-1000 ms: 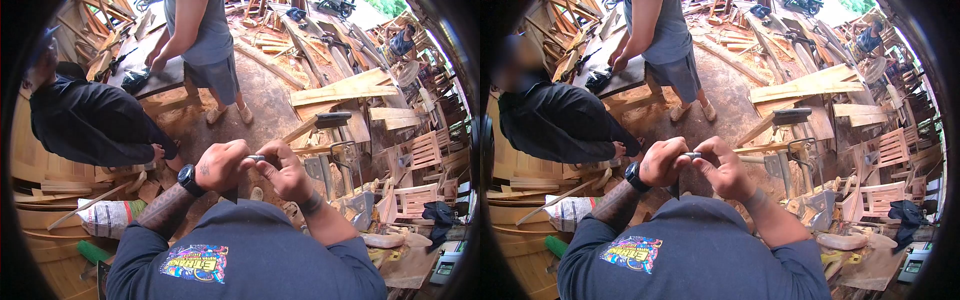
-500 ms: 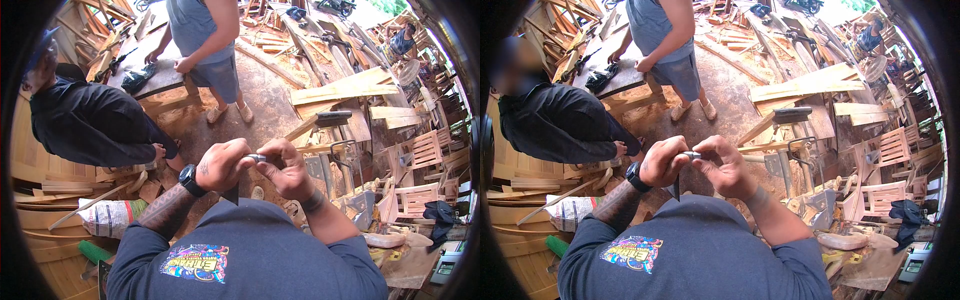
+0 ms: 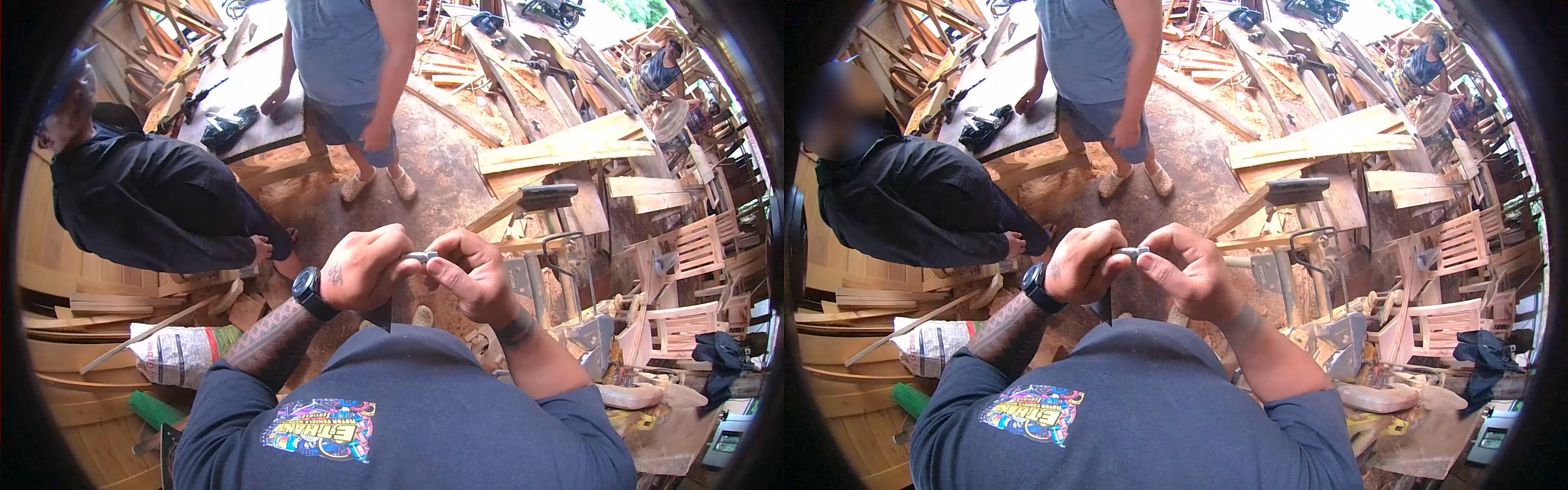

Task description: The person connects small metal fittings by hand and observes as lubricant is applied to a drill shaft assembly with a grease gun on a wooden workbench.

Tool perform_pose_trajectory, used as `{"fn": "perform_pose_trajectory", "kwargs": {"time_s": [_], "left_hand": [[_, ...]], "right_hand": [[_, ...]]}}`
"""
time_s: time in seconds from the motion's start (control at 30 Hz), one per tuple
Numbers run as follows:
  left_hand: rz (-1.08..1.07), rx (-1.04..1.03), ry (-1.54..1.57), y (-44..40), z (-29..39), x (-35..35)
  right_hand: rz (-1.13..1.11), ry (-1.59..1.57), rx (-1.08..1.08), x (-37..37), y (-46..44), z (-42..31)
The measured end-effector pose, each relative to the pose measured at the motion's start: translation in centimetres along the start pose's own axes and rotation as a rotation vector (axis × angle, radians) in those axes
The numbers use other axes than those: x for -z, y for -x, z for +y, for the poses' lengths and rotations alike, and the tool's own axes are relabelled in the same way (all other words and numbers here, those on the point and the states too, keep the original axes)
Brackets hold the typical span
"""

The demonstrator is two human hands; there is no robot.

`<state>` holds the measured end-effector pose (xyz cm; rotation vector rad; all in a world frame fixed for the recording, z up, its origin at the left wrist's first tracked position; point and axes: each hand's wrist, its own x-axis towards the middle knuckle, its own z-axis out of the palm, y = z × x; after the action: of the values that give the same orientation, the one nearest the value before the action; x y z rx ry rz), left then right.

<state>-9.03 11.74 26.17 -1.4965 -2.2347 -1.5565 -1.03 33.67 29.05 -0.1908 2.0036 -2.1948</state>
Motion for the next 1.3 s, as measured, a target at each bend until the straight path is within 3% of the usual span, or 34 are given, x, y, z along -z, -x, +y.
{"fn": "perform_pose_trajectory", "kwargs": {"time_s": [0.23,0.43,0.53,0.67,0.77,0.9,1.1,1.3], "left_hand": [[0.041,-0.081,0.033,-0.6,0.4,0.3],[0.033,-0.146,0.027,-1.0,1.3,0.4],[0.034,-0.161,0.038,-1.0,1.3,0.2],[0.038,-0.136,-0.004,-1.0,1.6,0.3],[0.045,-0.041,0.002,-0.9,1.9,0.4],[0.107,0.074,0.136,-0.7,1.9,-0.5],[0.182,0.209,0.315,-0.6,1.9,-1.6],[0.187,0.228,0.346,-0.6,2.1,-1.6]], "right_hand": [[-0.028,-0.133,0.165,0.0,0.3,1.6],[-0.074,-0.42,0.047,0.2,0.1,1.5],[-0.135,-0.297,-0.071,1.4,0.2,1.9],[-0.015,-0.4,-0.029,0.2,0.3,1.4],[0.028,-0.334,0.074,-0.1,0.2,0.9],[0.061,-0.012,0.4,-0.2,0.0,0.7],[0.145,0.264,0.53,0.0,0.0,0.7],[0.134,-0.346,0.284,-0.8,0.0,1.6]]}}
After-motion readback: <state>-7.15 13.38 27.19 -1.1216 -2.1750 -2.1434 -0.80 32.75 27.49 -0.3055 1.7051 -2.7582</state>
